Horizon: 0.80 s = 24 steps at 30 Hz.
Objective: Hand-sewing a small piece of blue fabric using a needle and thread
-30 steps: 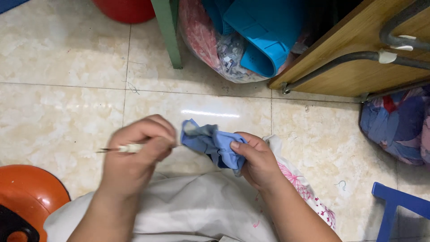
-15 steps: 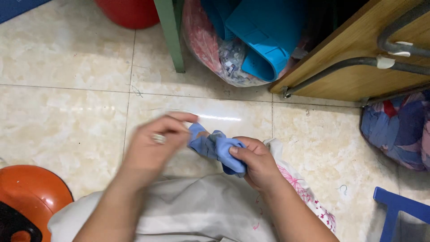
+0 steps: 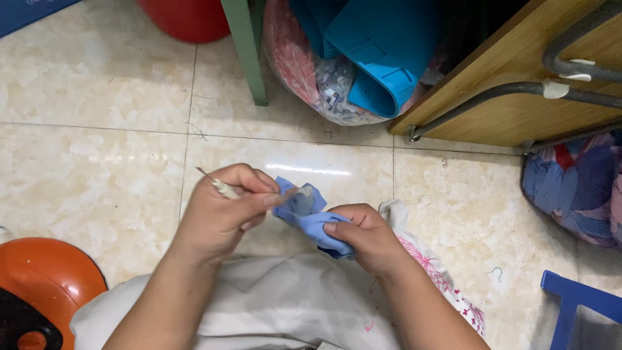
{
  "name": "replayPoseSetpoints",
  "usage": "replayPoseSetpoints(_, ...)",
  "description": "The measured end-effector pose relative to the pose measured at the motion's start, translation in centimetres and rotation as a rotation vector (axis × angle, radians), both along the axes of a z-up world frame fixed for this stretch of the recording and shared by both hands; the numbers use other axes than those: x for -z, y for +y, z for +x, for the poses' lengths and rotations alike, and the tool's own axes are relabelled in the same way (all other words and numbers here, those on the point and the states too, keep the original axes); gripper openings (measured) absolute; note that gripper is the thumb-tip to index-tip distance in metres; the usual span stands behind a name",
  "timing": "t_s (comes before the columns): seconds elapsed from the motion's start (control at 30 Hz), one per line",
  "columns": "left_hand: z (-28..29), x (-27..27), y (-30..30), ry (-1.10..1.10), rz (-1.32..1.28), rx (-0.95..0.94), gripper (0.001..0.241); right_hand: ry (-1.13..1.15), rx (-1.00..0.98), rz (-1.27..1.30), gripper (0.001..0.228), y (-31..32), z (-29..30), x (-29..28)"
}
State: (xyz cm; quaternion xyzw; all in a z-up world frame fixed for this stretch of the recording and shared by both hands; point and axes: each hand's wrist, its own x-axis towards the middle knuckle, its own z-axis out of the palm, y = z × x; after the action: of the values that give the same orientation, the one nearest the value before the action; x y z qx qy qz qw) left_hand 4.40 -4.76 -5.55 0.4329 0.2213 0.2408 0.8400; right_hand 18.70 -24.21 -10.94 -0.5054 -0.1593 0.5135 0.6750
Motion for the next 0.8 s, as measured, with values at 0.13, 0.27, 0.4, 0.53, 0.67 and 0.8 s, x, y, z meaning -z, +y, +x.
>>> replayPoseSetpoints(0.13,-1.0,-1.4,1.8,-0.038,0.012,-0.128,0.017,-0.230,-0.003,0.091,0.013,1.6,0.9,-4.7)
replayPoseSetpoints(0.27,-1.7,-2.8,5.6,-0.009,0.066,-0.212,0.021,-0.356,-0.040,0.022,0.017,1.5,2.5,-6.1)
replayPoseSetpoints(0.4,0.1,-4.3,9.9,0.234,0.164,-0.413,0.030,-0.451,-0.187,-0.348,0.020,0.5,3.7,-5.9)
replayPoseSetpoints(0.53,2.2,-0.5,17.2,0.454,0.364,-0.534,0.026,-0.386,-0.254,-0.206,0.021,0.1,3.9,-7.2)
replayPoseSetpoints(0.67,3.0,11.4,26.0,0.748,1.160,-0.482,0.013,-0.422,-0.184,-0.113,0.020,-0.8,4.7,-7.9)
replayPoseSetpoints(0.8,3.7,15.3,28.2,1.206,1.441,-0.190,0.017,-0.435,-0.121,0.029,0.024,-3.3,6.0,-10.1)
